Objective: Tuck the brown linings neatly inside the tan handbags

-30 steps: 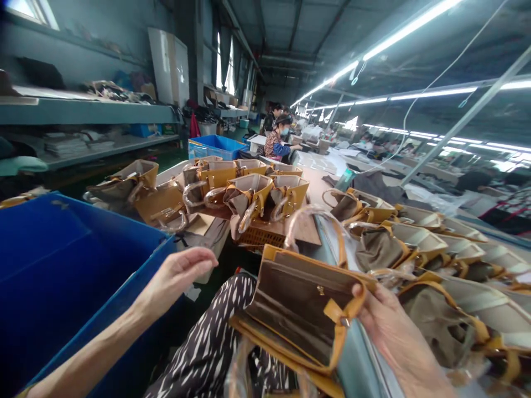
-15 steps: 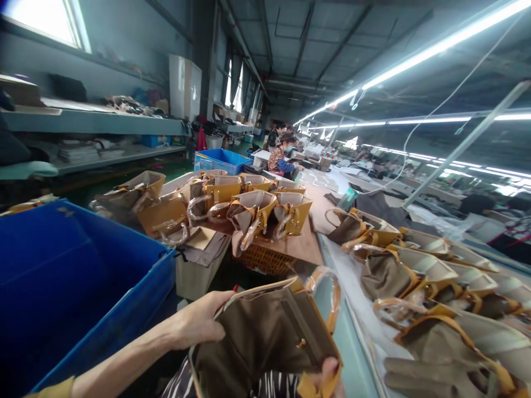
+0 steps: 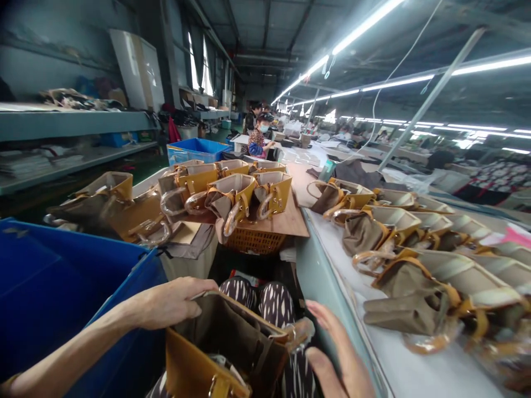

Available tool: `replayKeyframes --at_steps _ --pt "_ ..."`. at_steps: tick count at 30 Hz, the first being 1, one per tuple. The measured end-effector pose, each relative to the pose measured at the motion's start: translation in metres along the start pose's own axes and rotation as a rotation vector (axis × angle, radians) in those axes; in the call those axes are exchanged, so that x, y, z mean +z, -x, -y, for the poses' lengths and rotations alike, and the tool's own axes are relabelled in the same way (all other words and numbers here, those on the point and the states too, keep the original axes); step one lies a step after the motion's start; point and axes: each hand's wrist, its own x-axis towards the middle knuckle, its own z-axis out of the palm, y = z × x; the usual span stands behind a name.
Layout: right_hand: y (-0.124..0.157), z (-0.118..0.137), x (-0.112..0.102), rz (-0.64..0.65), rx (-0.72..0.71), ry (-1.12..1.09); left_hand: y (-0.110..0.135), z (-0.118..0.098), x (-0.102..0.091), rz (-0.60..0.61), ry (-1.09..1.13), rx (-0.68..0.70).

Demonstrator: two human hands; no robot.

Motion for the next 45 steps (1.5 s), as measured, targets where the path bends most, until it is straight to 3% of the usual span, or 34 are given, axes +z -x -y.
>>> replayKeyframes --at_steps 4,8,12,16,20,24,29,37,39,42,45 --pt "-0.027 0.036 0.011 0.392 -0.137 0.179 0.001 -0.005 0.002 0.025 -0.020 0.032" --pt "-0.050 0.047 0.029 0.439 -0.139 0.249 0.008 0.002 -0.004 0.056 0.001 0.034" --pt "-0.062 0.055 0.037 0.595 -0.216 0.237 0.020 0.004 -0.007 0.043 -0.112 -0.076" --pt "-0.062 0.074 0.045 0.579 -0.303 0.308 0.031 -0.020 -0.002 -0.141 -0.346 -0.156" --pt "-0.060 0.084 0.052 0.551 -0.327 0.355 0.028 -0.041 0.013 -0.323 -0.372 0.102" --pt "-0.059 0.081 0.054 0.583 -0.289 0.233 0.023 -0.036 0.031 -0.344 -0.421 0.307" --pt "-0.059 0.086 0.055 0.546 -0.256 0.188 0.023 -0.027 0.041 -0.392 -0.437 0.241" --pt "-0.066 0.093 0.062 0.519 -0.237 0.233 0.023 -0.022 0.042 -0.335 -0.446 0.162" --pt "-0.068 0.095 0.063 0.509 -0.204 0.249 0.024 -0.021 0.042 -0.240 -0.407 0.148" --pt "-0.070 0.101 0.067 0.541 -0.180 0.255 0.026 -0.022 0.041 0.010 -0.290 0.149" --pt "-0.070 0.104 0.071 0.561 -0.205 0.231 0.027 -0.022 0.038 0.049 -0.262 0.131"
